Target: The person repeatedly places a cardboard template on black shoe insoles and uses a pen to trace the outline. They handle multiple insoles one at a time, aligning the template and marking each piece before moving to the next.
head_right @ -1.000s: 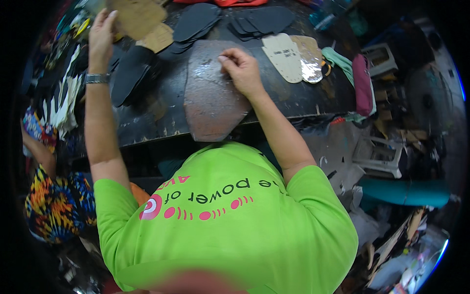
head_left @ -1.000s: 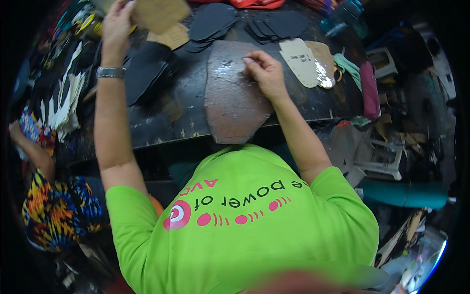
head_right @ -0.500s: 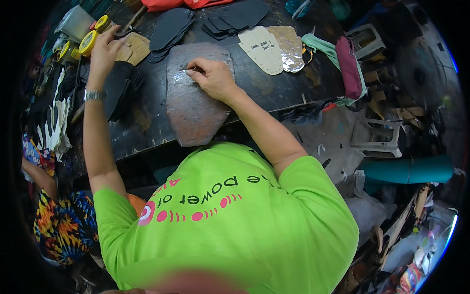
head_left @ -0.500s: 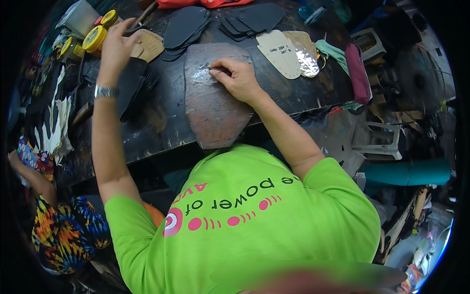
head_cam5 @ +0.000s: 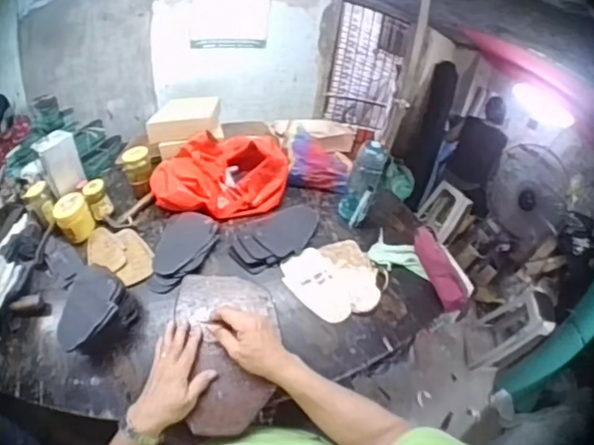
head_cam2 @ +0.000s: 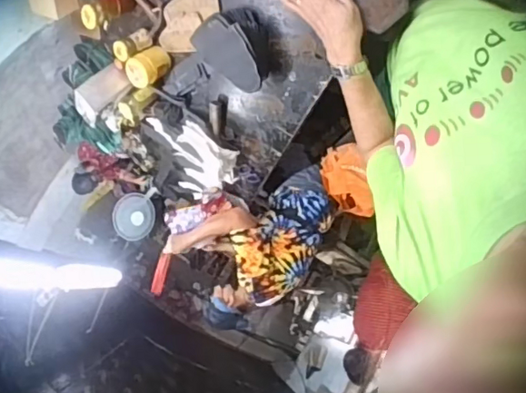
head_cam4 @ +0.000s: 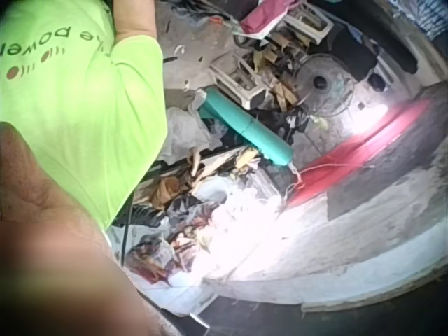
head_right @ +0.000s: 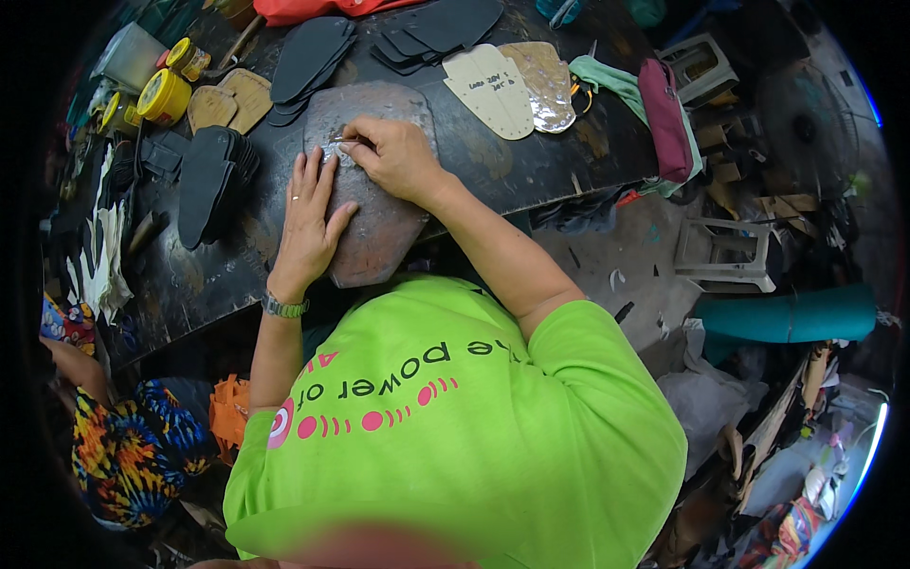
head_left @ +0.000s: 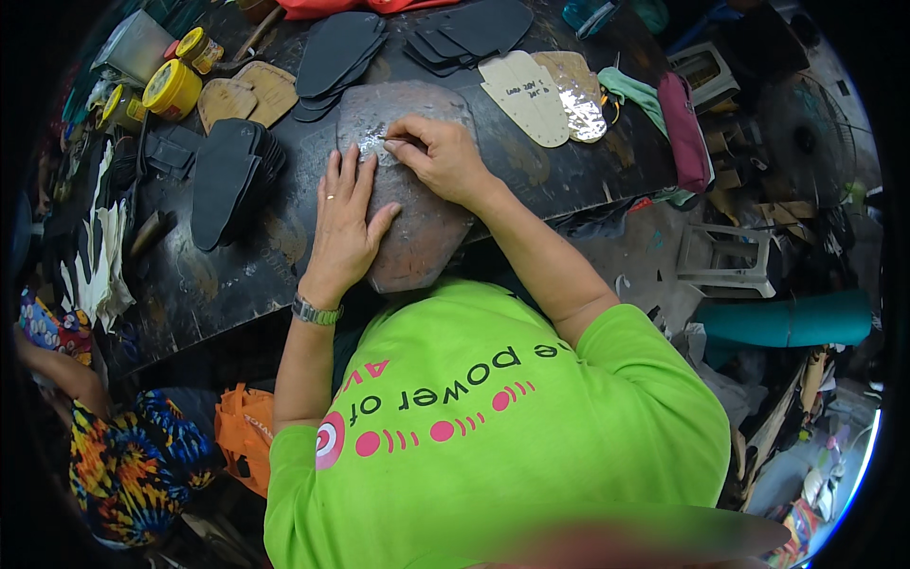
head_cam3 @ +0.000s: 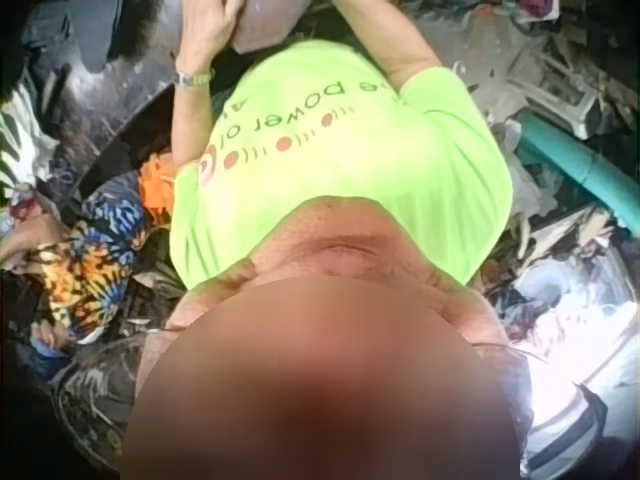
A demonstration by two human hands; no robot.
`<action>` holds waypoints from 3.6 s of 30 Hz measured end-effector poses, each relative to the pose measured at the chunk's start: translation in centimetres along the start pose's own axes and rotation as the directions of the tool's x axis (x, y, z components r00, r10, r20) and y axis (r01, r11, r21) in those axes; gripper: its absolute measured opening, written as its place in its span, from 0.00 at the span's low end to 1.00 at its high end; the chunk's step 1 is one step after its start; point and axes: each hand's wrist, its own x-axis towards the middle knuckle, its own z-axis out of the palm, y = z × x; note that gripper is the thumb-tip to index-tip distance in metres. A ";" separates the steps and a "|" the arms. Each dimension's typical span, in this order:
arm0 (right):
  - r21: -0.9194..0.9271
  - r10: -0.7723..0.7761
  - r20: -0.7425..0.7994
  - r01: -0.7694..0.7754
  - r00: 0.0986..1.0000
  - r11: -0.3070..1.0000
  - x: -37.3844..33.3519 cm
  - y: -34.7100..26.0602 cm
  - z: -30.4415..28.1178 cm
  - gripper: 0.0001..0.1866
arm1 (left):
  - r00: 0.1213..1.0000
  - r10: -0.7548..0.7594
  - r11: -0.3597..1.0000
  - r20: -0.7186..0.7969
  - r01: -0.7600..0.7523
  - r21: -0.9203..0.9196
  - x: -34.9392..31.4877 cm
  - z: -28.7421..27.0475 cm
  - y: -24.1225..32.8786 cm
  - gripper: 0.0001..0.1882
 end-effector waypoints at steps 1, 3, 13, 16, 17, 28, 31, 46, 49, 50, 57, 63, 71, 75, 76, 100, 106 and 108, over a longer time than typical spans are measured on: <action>0.017 -0.002 -0.006 0.002 1.000 1.000 0.0 0.0 0.0 0.09 | 1.000 0.012 1.000 -0.021 -0.012 0.000 -0.4 0.1 0.1 0.37; 0.044 -0.003 -0.020 0.004 1.000 0.999 0.0 -0.1 0.1 0.09 | 1.000 -0.001 1.000 -0.029 0.001 -0.003 -0.9 0.2 0.6 0.37; 0.045 0.025 0.025 -0.026 0.999 0.999 0.0 -0.1 -0.1 0.09 | 0.949 -0.104 0.949 -0.297 0.005 -0.315 6.3 -3.3 -4.1 0.10; 0.064 -0.002 -0.009 0.003 1.000 0.998 0.2 -0.2 0.0 0.08 | 0.948 -0.118 0.977 -0.296 0.057 -0.207 11.6 -3.0 -7.7 0.17; 0.063 0.003 -0.012 -0.002 1.000 0.998 0.2 -0.2 0.0 0.08 | 0.937 -0.186 0.982 -0.295 0.169 -0.081 13.3 -2.3 -8.5 0.21; 0.075 0.063 0.044 -0.066 0.997 0.995 0.5 0.1 -0.5 0.09 | 0.888 -0.447 0.874 -0.112 0.460 0.158 18.2 -0.7 -11.5 0.42; 0.116 0.074 0.044 -0.079 0.996 0.990 0.5 0.0 -0.6 0.10 | 0.868 -0.495 0.869 -0.039 0.495 0.011 19.2 -1.6 -12.5 0.45; 0.142 0.067 0.052 -0.074 0.996 0.987 0.4 0.0 -0.8 0.08 | 0.838 -0.546 0.837 -0.008 0.545 -0.041 20.8 -2.5 -14.4 0.53; 0.131 0.031 0.034 -0.036 0.999 0.991 0.4 0.0 -0.7 0.08 | 0.855 -0.496 0.868 -0.153 0.489 -0.085 20.3 -1.8 -13.8 0.49; 0.136 0.016 0.023 -0.019 1.000 0.991 0.4 0.0 -0.7 0.08 | 0.857 -0.470 0.882 -0.214 0.445 -0.155 19.9 -1.3 -13.6 0.45; 0.124 0.033 0.036 -0.038 0.999 0.992 0.4 0.1 -0.6 0.08 | 0.850 -0.434 0.804 -0.300 0.215 -0.555 18.9 -0.8 -12.8 0.35; 0.147 0.055 0.037 -0.060 0.998 0.987 0.5 -0.1 -0.8 0.08 | 0.826 -0.433 0.592 -0.361 -0.041 -0.805 18.5 -1.2 -11.9 0.28; 0.179 0.132 0.048 -0.139 0.990 0.974 0.4 0.1 -0.7 0.10 | 0.757 -0.374 0.471 -0.536 -0.342 -0.813 16.6 -4.3 -6.9 0.23; 0.368 0.162 -0.053 -0.132 0.985 0.920 0.4 0.6 -0.6 0.12 | 0.783 -0.324 0.526 -0.531 -0.318 -0.789 12.3 -6.5 -3.0 0.22; 0.412 0.202 -0.043 -0.167 0.978 0.896 0.5 0.8 -0.6 0.12 | 0.796 -0.319 0.505 -0.515 -0.317 -0.803 11.1 -6.7 -2.1 0.22; 0.830 0.069 0.140 -0.155 0.988 0.535 0.3 0.8 -7.4 0.30 | 0.991 -0.022 0.980 -0.132 -0.005 -0.201 4.7 -6.1 2.9 0.28; 0.337 0.039 0.222 -0.114 0.974 0.934 -0.7 -0.8 -6.9 0.36 | 0.990 0.124 0.969 -0.074 -0.137 -0.208 4.5 -6.5 3.6 0.34; 0.232 -0.018 0.250 -0.042 0.968 0.972 -0.8 -0.8 -6.1 0.33 | 0.985 0.097 0.934 -0.140 -0.139 -0.330 3.6 -6.5 3.6 0.38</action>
